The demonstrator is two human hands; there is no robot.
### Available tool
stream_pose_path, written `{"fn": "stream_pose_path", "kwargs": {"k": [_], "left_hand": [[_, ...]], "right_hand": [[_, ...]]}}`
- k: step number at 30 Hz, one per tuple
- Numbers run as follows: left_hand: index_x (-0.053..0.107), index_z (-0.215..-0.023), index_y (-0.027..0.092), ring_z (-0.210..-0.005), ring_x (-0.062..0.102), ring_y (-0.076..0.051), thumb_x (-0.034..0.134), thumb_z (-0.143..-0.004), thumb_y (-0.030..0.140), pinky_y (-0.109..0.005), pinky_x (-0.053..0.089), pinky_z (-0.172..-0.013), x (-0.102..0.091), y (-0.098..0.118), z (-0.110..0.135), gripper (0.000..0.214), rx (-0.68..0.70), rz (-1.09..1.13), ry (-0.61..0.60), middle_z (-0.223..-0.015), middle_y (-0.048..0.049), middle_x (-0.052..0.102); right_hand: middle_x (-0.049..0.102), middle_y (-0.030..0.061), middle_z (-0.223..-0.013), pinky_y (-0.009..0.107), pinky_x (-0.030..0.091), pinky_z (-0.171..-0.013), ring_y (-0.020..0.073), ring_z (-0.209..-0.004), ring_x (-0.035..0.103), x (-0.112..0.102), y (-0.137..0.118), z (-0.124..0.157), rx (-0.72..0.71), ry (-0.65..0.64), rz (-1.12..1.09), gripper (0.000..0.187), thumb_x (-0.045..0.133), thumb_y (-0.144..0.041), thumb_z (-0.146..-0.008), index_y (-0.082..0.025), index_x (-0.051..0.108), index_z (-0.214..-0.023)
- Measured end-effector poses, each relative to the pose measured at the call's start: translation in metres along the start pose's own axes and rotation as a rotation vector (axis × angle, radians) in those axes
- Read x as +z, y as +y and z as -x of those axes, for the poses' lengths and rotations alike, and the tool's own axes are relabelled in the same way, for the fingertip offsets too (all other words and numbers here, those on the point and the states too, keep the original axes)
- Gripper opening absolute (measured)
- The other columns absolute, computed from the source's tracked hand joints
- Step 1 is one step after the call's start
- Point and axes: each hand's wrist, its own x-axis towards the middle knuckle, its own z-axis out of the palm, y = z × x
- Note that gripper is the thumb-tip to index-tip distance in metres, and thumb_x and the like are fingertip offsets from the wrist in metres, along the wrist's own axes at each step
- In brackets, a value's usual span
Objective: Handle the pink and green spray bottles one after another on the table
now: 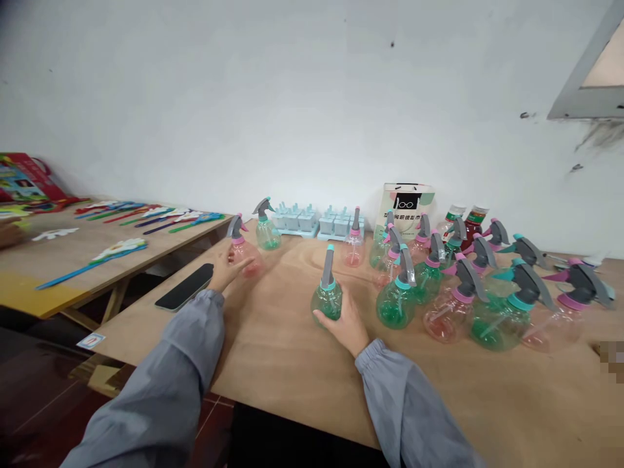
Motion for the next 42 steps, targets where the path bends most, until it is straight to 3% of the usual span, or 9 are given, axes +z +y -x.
{"fn": "stream_pose_path", "kwargs": {"k": [12, 17, 19, 22, 25, 28, 31, 35, 42], "left_hand": [[0.049, -0.129, 0.014, -0.134, 0.052, -0.035, 0.084, -0.068, 0.033, -0.052, 0.039, -0.115, 0.026, 0.019, -0.023, 0.073, -0.015, 0.202, -0.003, -0.141, -0.0234, 0.054], [0.040, -0.140, 0.015, -0.144, 0.040, -0.030, 0.062, -0.088, 0.046, -0.049, 0.027, -0.122, 0.020, 0.051, 0.028, 0.064, 0.099, 0.233, 0.337, -0.153, -0.0223, 0.040], [0.048, -0.135, 0.017, -0.139, 0.045, -0.030, 0.057, -0.091, 0.047, -0.047, 0.035, -0.118, 0.018, 0.073, 0.061, 0.054, 0.278, 0.323, 0.164, -0.146, -0.0196, 0.048], [0.051, -0.139, 0.024, -0.138, 0.048, -0.031, 0.068, -0.084, 0.048, -0.049, 0.038, -0.115, 0.019, 0.110, 0.110, 0.062, 0.460, 0.402, -0.488, -0.145, -0.0139, 0.053], [0.045, -0.147, 0.027, -0.141, 0.045, -0.031, 0.083, -0.070, 0.044, -0.046, 0.037, -0.117, 0.027, 0.141, 0.143, 0.087, 0.413, 0.546, -0.706, -0.153, -0.0126, 0.047], [0.050, -0.143, 0.026, -0.128, 0.057, -0.028, 0.081, -0.074, 0.043, -0.041, 0.045, -0.108, 0.036, 0.156, 0.151, 0.077, 0.307, 0.622, -0.652, -0.141, -0.0120, 0.059], [0.057, -0.134, 0.026, -0.120, 0.061, -0.025, 0.078, -0.077, 0.043, -0.038, 0.048, -0.102, 0.039, 0.155, 0.143, 0.063, 0.250, 0.708, -0.581, -0.128, -0.0102, 0.066], [0.062, -0.124, 0.025, -0.123, 0.060, -0.025, 0.077, -0.076, 0.044, -0.038, 0.048, -0.103, 0.030, 0.148, 0.133, 0.053, 0.212, 0.726, -0.542, -0.129, -0.0093, 0.065], [0.068, -0.110, 0.024, -0.127, 0.058, -0.026, 0.070, -0.079, 0.048, -0.042, 0.041, -0.112, 0.024, 0.147, 0.132, 0.039, 0.109, 0.796, -0.487, -0.123, -0.0074, 0.069]], "right_hand": [[0.054, 0.0180, -0.145, 0.054, 0.043, -0.114, 0.0326, -0.137, 0.053, 0.005, 0.002, 0.003, -0.024, -0.007, -0.012, 0.081, 0.073, -0.049, -0.081, -0.021, 0.037, -0.147], [0.051, 0.0190, -0.146, 0.055, 0.042, -0.115, 0.0334, -0.138, 0.050, 0.008, 0.001, 0.004, -0.011, -0.008, -0.036, 0.083, 0.073, -0.053, -0.081, -0.021, 0.034, -0.148], [0.050, 0.0202, -0.146, 0.056, 0.041, -0.115, 0.0341, -0.139, 0.049, 0.013, -0.003, 0.006, 0.000, -0.005, -0.037, 0.086, 0.073, -0.053, -0.081, -0.020, 0.032, -0.148], [0.047, 0.0206, -0.148, 0.056, 0.039, -0.117, 0.0336, -0.141, 0.046, 0.021, -0.011, 0.011, -0.022, -0.008, -0.012, 0.089, 0.072, -0.051, -0.083, -0.019, 0.025, -0.152], [0.045, 0.0189, -0.151, 0.055, 0.037, -0.118, 0.0319, -0.145, 0.042, 0.025, -0.016, 0.016, -0.121, -0.094, -0.001, 0.087, 0.069, -0.050, -0.086, -0.021, 0.023, -0.155], [0.050, 0.0150, -0.149, 0.052, 0.038, -0.118, 0.0298, -0.143, 0.045, 0.023, -0.013, 0.008, -0.175, -0.195, -0.032, 0.072, 0.063, -0.051, -0.090, -0.025, 0.035, -0.151], [0.053, 0.0144, -0.147, 0.052, 0.039, -0.117, 0.0278, -0.139, 0.049, 0.021, 0.001, -0.025, -0.031, -0.011, -0.065, 0.056, 0.051, -0.051, -0.096, -0.024, 0.044, -0.145], [0.046, 0.0223, -0.148, 0.057, 0.030, -0.120, 0.0308, -0.144, 0.040, 0.024, 0.029, -0.094, 0.062, 0.330, 0.058, 0.068, 0.051, -0.050, -0.093, -0.013, 0.034, -0.147], [0.027, 0.0340, -0.156, 0.065, 0.025, -0.117, 0.0416, -0.151, 0.022, 0.039, 0.067, -0.163, 0.143, 0.513, 0.269, 0.088, 0.065, -0.048, -0.084, -0.004, 0.025, -0.149]]}}
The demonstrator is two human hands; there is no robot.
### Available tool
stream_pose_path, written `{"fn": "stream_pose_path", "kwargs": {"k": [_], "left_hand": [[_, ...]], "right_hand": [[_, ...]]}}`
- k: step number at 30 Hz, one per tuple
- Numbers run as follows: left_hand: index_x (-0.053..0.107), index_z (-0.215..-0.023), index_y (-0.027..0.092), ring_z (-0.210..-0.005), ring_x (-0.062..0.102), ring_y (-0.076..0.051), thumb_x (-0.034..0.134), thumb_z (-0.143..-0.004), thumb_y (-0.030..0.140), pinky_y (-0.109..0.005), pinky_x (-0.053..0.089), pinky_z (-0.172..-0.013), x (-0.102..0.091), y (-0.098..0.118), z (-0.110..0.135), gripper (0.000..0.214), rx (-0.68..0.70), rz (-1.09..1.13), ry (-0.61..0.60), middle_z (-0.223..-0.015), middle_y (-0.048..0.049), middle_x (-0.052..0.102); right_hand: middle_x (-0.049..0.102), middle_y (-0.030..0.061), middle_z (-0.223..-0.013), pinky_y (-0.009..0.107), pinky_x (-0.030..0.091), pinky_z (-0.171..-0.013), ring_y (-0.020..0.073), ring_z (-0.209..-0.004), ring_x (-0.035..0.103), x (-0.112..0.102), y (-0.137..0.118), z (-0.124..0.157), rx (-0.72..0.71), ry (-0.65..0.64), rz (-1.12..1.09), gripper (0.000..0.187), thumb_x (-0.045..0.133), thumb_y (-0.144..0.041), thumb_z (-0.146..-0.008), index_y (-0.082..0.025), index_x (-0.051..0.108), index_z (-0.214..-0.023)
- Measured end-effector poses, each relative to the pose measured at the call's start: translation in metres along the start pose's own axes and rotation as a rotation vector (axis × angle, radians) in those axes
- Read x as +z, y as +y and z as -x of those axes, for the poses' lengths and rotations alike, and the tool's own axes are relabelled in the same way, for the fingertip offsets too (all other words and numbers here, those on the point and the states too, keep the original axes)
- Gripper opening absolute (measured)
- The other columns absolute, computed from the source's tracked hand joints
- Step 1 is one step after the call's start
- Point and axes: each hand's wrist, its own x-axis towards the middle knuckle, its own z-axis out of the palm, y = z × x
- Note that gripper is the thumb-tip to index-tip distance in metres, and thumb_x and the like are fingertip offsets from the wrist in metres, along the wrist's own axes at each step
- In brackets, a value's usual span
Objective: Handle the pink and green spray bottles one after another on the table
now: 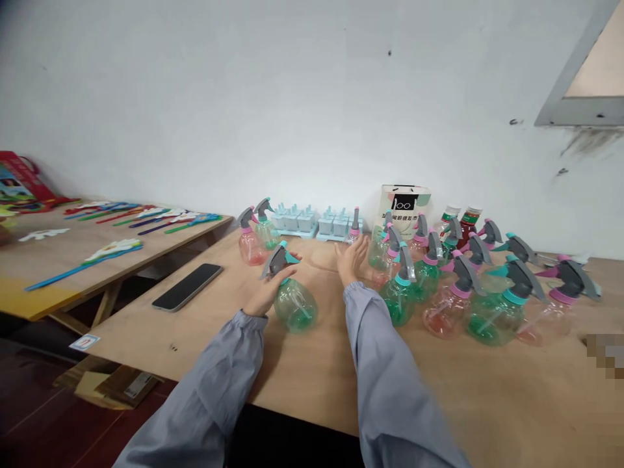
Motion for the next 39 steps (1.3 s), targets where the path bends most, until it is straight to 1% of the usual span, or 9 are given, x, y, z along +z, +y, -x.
{"fn": "stream_pose_path", "kwargs": {"k": [4, 10, 14, 17, 22, 27, 31, 34, 39], "left_hand": [[0.069, -0.104, 0.024, -0.127, 0.059, -0.027, 0.070, -0.078, 0.045, -0.044, 0.042, -0.112, -0.001, 0.001, -0.001, 0.033, -0.014, 0.107, 0.041, -0.120, -0.0061, 0.071], [0.069, -0.097, 0.021, -0.124, 0.063, -0.031, 0.071, -0.068, 0.032, -0.046, 0.049, -0.107, -0.004, 0.010, 0.001, 0.031, -0.048, 0.296, 0.031, -0.105, -0.0067, 0.076], [0.067, -0.092, 0.020, -0.126, 0.063, -0.035, 0.064, -0.060, 0.028, -0.051, 0.052, -0.103, -0.007, 0.012, 0.001, 0.032, -0.117, 0.427, -0.031, -0.102, -0.0085, 0.078], [0.067, -0.090, 0.020, -0.126, 0.063, -0.035, 0.059, -0.057, 0.025, -0.052, 0.052, -0.105, -0.007, 0.013, 0.002, 0.034, -0.131, 0.482, -0.035, -0.103, -0.0077, 0.078], [0.067, -0.091, 0.019, -0.126, 0.063, -0.035, 0.058, -0.057, 0.024, -0.053, 0.050, -0.107, -0.001, 0.014, 0.003, 0.035, -0.208, 0.514, -0.102, -0.102, -0.0089, 0.078], [0.065, -0.091, 0.019, -0.122, 0.064, -0.034, 0.057, -0.058, 0.027, -0.052, 0.050, -0.104, 0.004, 0.012, 0.004, 0.035, -0.209, 0.454, -0.161, -0.100, -0.0096, 0.076], [0.061, -0.077, 0.020, -0.093, 0.072, -0.028, 0.053, -0.057, 0.027, -0.045, 0.056, -0.090, 0.002, 0.010, 0.002, 0.023, -0.147, 0.416, -0.032, -0.076, -0.0062, 0.070], [0.057, -0.067, 0.020, -0.072, 0.068, -0.022, 0.052, -0.056, 0.027, -0.039, 0.057, -0.079, 0.000, 0.008, -0.001, 0.014, -0.104, 0.370, 0.059, -0.062, -0.0029, 0.062], [0.065, -0.076, 0.019, -0.084, 0.071, -0.022, 0.057, -0.054, 0.020, -0.038, 0.056, -0.090, 0.003, 0.007, 0.001, 0.024, -0.156, 0.540, -0.003, -0.075, -0.0017, 0.070]], "right_hand": [[0.033, 0.0357, -0.153, 0.062, 0.025, -0.118, 0.0415, -0.149, 0.027, 0.004, 0.002, -0.006, 0.103, -0.020, 0.004, 0.085, 0.068, -0.036, -0.081, -0.001, 0.028, -0.147], [0.041, 0.0285, -0.149, 0.057, 0.031, -0.117, 0.0349, -0.143, 0.039, -0.018, -0.003, 0.027, -0.005, -0.131, -0.079, 0.080, 0.064, -0.030, -0.080, -0.007, 0.027, -0.148], [0.046, 0.0210, -0.146, 0.051, 0.037, -0.116, 0.0299, -0.139, 0.045, -0.060, -0.008, 0.076, -0.140, -0.247, -0.198, 0.080, 0.065, -0.039, -0.083, -0.014, 0.027, -0.149], [0.050, 0.0189, -0.142, 0.052, 0.040, -0.114, 0.0311, -0.135, 0.049, -0.101, -0.011, 0.106, -0.154, -0.291, -0.221, 0.079, 0.069, -0.042, -0.082, -0.017, 0.031, -0.146], [0.051, 0.0169, -0.138, 0.053, 0.042, -0.114, 0.0320, -0.133, 0.051, -0.148, -0.014, 0.129, -0.200, -0.341, -0.227, 0.071, 0.070, -0.041, -0.083, -0.018, 0.037, -0.142], [0.051, 0.0171, -0.138, 0.054, 0.042, -0.114, 0.0325, -0.134, 0.051, -0.148, -0.018, 0.131, -0.212, -0.370, -0.235, 0.072, 0.070, -0.040, -0.082, -0.018, 0.036, -0.142], [0.050, 0.0170, -0.139, 0.053, 0.041, -0.115, 0.0317, -0.134, 0.050, -0.144, -0.021, 0.132, -0.212, -0.401, -0.248, 0.072, 0.069, -0.039, -0.083, -0.018, 0.035, -0.143], [0.050, 0.0169, -0.140, 0.053, 0.040, -0.116, 0.0316, -0.135, 0.049, -0.145, -0.022, 0.132, -0.216, -0.413, -0.252, 0.072, 0.069, -0.039, -0.083, -0.018, 0.034, -0.143], [0.050, 0.0160, -0.139, 0.054, 0.040, -0.116, 0.0316, -0.135, 0.049, -0.147, -0.022, 0.131, -0.232, -0.416, -0.241, 0.073, 0.070, -0.040, -0.084, -0.019, 0.034, -0.144]]}}
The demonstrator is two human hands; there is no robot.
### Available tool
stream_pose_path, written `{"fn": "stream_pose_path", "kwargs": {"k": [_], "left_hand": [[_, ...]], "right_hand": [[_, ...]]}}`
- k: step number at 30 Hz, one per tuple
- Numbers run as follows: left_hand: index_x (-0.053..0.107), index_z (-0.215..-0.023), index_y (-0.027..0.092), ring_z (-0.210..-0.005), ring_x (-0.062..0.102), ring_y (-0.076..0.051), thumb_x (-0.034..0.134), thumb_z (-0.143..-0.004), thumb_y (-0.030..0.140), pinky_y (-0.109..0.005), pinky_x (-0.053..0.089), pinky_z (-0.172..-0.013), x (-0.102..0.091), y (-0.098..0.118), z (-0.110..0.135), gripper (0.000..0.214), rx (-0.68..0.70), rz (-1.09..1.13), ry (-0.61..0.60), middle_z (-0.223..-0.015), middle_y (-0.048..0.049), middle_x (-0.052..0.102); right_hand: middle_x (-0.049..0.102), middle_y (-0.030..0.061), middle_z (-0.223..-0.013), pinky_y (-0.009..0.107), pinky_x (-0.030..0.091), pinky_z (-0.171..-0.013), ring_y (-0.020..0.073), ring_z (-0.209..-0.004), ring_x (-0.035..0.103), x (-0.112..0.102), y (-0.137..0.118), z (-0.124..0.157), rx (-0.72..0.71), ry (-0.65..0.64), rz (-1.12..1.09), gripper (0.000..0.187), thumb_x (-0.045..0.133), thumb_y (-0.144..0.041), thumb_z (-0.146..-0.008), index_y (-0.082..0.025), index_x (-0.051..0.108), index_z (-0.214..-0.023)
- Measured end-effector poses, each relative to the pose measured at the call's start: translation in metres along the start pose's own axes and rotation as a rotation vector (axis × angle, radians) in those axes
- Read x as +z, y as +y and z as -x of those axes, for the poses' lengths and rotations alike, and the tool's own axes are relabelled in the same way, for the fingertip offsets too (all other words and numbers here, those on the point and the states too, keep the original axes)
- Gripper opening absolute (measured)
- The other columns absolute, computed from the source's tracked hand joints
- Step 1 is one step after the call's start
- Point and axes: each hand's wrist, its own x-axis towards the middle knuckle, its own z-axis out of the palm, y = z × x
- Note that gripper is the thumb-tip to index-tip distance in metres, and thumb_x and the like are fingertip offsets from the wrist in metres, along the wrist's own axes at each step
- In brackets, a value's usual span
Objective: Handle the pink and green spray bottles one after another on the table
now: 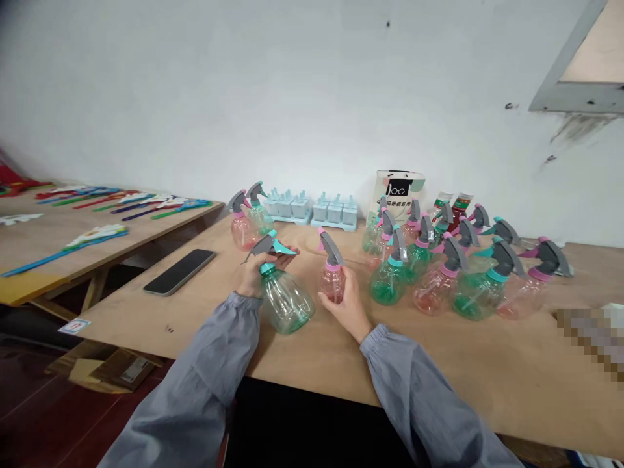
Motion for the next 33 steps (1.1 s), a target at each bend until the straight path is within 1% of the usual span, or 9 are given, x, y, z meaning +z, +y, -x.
{"fn": "stream_pose_path", "kwargs": {"k": [5, 10, 15, 17, 21, 23, 25, 27, 33], "left_hand": [[0.063, -0.064, 0.018, -0.068, 0.068, -0.019, 0.057, -0.053, 0.022, -0.037, 0.057, -0.087, -0.0010, 0.0009, 0.0008, 0.013, 0.081, -0.032, 0.060, -0.061, -0.0012, 0.064], [0.063, -0.071, 0.020, -0.079, 0.070, -0.022, 0.059, -0.053, 0.021, -0.039, 0.057, -0.085, -0.0008, 0.0009, 0.0014, 0.018, 0.032, 0.021, 0.029, -0.072, -0.0015, 0.069], [0.062, -0.068, 0.020, -0.067, 0.063, -0.015, 0.062, -0.055, 0.023, -0.030, 0.055, -0.078, -0.0070, 0.0011, 0.0010, 0.013, 0.248, 0.093, 0.121, -0.064, 0.0009, 0.062], [0.064, -0.070, 0.021, -0.071, 0.065, -0.016, 0.062, -0.056, 0.023, -0.032, 0.055, -0.080, -0.0090, 0.0035, 0.0008, 0.015, 0.237, 0.111, 0.124, -0.068, -0.0005, 0.065], [0.070, -0.083, 0.020, -0.096, 0.069, -0.023, 0.065, -0.054, 0.022, -0.039, 0.055, -0.093, -0.0077, 0.0053, 0.0018, 0.029, 0.191, 0.119, 0.089, -0.090, -0.0050, 0.072], [0.069, -0.079, 0.020, -0.086, 0.069, -0.020, 0.066, -0.056, 0.023, -0.037, 0.056, -0.089, -0.0074, 0.0039, 0.0019, 0.023, 0.254, 0.112, 0.086, -0.081, -0.0033, 0.070], [0.065, -0.069, 0.020, -0.068, 0.063, -0.016, 0.065, -0.057, 0.025, -0.033, 0.056, -0.077, -0.0078, 0.0027, 0.0016, 0.013, 0.318, 0.096, 0.079, -0.066, -0.0013, 0.062], [0.063, -0.064, 0.019, -0.060, 0.059, -0.016, 0.064, -0.058, 0.027, -0.032, 0.053, -0.068, -0.0076, 0.0028, 0.0012, 0.010, 0.352, 0.064, 0.069, -0.059, -0.0012, 0.058], [0.069, -0.081, 0.020, -0.088, 0.070, -0.024, 0.064, -0.055, 0.025, -0.040, 0.056, -0.085, -0.0028, 0.0071, 0.0024, 0.027, 0.266, 0.014, 0.063, -0.084, -0.0057, 0.070]], "right_hand": [[0.049, 0.0165, -0.139, 0.055, 0.040, -0.116, 0.0325, -0.136, 0.048, 0.0011, 0.0024, 0.0000, -0.012, 0.003, -0.003, 0.074, 0.070, -0.040, -0.083, -0.019, 0.034, -0.144], [0.048, 0.0171, -0.140, 0.056, 0.039, -0.117, 0.0328, -0.137, 0.047, 0.0014, 0.0036, 0.0003, -0.010, 0.005, -0.004, 0.073, 0.070, -0.039, -0.084, -0.019, 0.033, -0.144], [0.046, 0.0168, -0.142, 0.054, 0.038, -0.118, 0.0317, -0.138, 0.046, 0.0012, 0.0033, 0.0003, -0.019, -0.028, -0.039, 0.071, 0.067, -0.037, -0.085, -0.019, 0.031, -0.144], [0.046, 0.0166, -0.142, 0.054, 0.038, -0.118, 0.0316, -0.138, 0.046, 0.0012, 0.0028, 0.0004, -0.014, -0.037, -0.043, 0.072, 0.068, -0.037, -0.084, -0.020, 0.031, -0.144], [0.047, 0.0165, -0.141, 0.054, 0.038, -0.118, 0.0316, -0.138, 0.046, 0.0012, 0.0012, 0.0002, -0.018, -0.032, -0.048, 0.071, 0.067, -0.036, -0.085, -0.020, 0.031, -0.144], [0.047, 0.0165, -0.141, 0.055, 0.037, -0.118, 0.0318, -0.138, 0.046, 0.0013, 0.0007, 0.0002, -0.024, -0.027, -0.048, 0.070, 0.067, -0.036, -0.085, -0.020, 0.032, -0.143], [0.047, 0.0165, -0.141, 0.055, 0.037, -0.118, 0.0319, -0.138, 0.046, 0.0015, 0.0005, 0.0005, -0.022, -0.025, -0.050, 0.070, 0.067, -0.037, -0.085, -0.020, 0.032, -0.143], [0.046, 0.0165, -0.141, 0.054, 0.037, -0.118, 0.0319, -0.138, 0.045, 0.0018, 0.0007, 0.0009, -0.013, -0.025, -0.053, 0.070, 0.067, -0.038, -0.085, -0.020, 0.032, -0.143], [0.048, 0.0162, -0.139, 0.054, 0.039, -0.117, 0.0320, -0.137, 0.047, 0.0017, 0.0003, 0.0016, -0.017, -0.031, -0.049, 0.069, 0.067, -0.036, -0.084, -0.020, 0.034, -0.142]]}}
